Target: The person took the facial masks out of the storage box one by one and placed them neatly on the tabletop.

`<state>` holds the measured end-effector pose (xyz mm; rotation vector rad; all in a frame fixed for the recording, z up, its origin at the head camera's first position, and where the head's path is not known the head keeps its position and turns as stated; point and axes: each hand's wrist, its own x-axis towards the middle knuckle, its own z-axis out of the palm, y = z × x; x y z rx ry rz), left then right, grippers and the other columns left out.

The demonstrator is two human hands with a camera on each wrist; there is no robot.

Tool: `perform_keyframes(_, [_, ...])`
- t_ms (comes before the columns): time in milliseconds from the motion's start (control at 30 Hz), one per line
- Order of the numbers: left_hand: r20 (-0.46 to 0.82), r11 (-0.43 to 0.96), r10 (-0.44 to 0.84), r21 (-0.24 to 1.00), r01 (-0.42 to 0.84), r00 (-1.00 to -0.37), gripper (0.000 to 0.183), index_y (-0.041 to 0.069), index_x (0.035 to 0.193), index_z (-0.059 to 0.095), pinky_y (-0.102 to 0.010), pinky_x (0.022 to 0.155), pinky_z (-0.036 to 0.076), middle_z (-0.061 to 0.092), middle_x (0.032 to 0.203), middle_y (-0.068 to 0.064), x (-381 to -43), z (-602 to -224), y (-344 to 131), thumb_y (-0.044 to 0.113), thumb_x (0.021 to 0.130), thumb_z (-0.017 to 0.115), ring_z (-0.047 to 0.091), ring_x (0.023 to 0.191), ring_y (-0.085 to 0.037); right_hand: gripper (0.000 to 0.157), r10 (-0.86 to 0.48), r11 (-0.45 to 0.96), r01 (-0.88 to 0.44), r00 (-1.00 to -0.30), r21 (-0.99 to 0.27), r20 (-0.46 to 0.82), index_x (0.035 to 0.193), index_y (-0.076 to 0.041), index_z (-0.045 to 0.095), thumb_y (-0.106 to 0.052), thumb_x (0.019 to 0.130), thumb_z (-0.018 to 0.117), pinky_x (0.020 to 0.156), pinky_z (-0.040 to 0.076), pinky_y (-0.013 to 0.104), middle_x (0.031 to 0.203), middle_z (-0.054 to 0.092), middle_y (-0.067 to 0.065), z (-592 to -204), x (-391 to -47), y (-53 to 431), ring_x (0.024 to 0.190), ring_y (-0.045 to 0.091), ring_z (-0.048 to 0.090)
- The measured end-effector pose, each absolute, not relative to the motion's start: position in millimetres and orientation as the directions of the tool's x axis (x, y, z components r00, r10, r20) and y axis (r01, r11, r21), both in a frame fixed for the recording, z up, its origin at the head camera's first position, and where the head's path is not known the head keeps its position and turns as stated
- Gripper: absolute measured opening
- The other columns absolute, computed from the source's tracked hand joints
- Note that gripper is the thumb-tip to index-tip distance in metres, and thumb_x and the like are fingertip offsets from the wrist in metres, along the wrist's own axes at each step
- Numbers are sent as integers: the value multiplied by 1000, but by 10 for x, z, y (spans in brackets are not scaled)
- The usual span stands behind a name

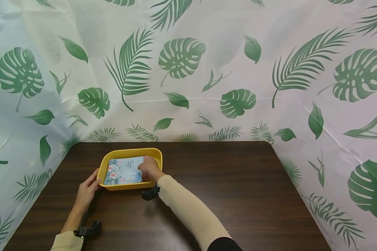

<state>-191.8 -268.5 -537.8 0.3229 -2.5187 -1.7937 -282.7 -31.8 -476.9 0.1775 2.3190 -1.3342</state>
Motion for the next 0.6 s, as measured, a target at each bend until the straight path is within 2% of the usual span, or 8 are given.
perform_keyframes(333, [-105,308,-189,938,-160,-976,54,12,155,23,-2,77,42,23,161,-10,-1901,-5379,-2719,21,106,42,36,138,-26,21,-100,464,344,-895,-816,-434,108,2,64,-7,89,68,59,58,28,88,64,9,-4820,-2772,-407,57,19,57])
perform_keyframes(467, [-91,301,-183,943,-144,-979,54,10,155,24,-2,78,43,24,161,-11,-1914,-5385,-2713,20,105,43,36,137,-26,20,-93,386,372,-895,-844,-437,110,0,64,-5,90,64,51,50,25,83,63,9,-4826,-2755,-436,53,17,49])
perform_keyframes(600, [-87,294,-183,946,-139,-979,54,11,155,24,-3,79,43,25,161,-10,-1927,-5383,-2694,21,105,42,37,137,-25,26,-105,356,378,-893,-855,-438,117,-3,62,-2,91,62,48,43,22,84,61,8,-4816,-2753,-442,52,17,44])
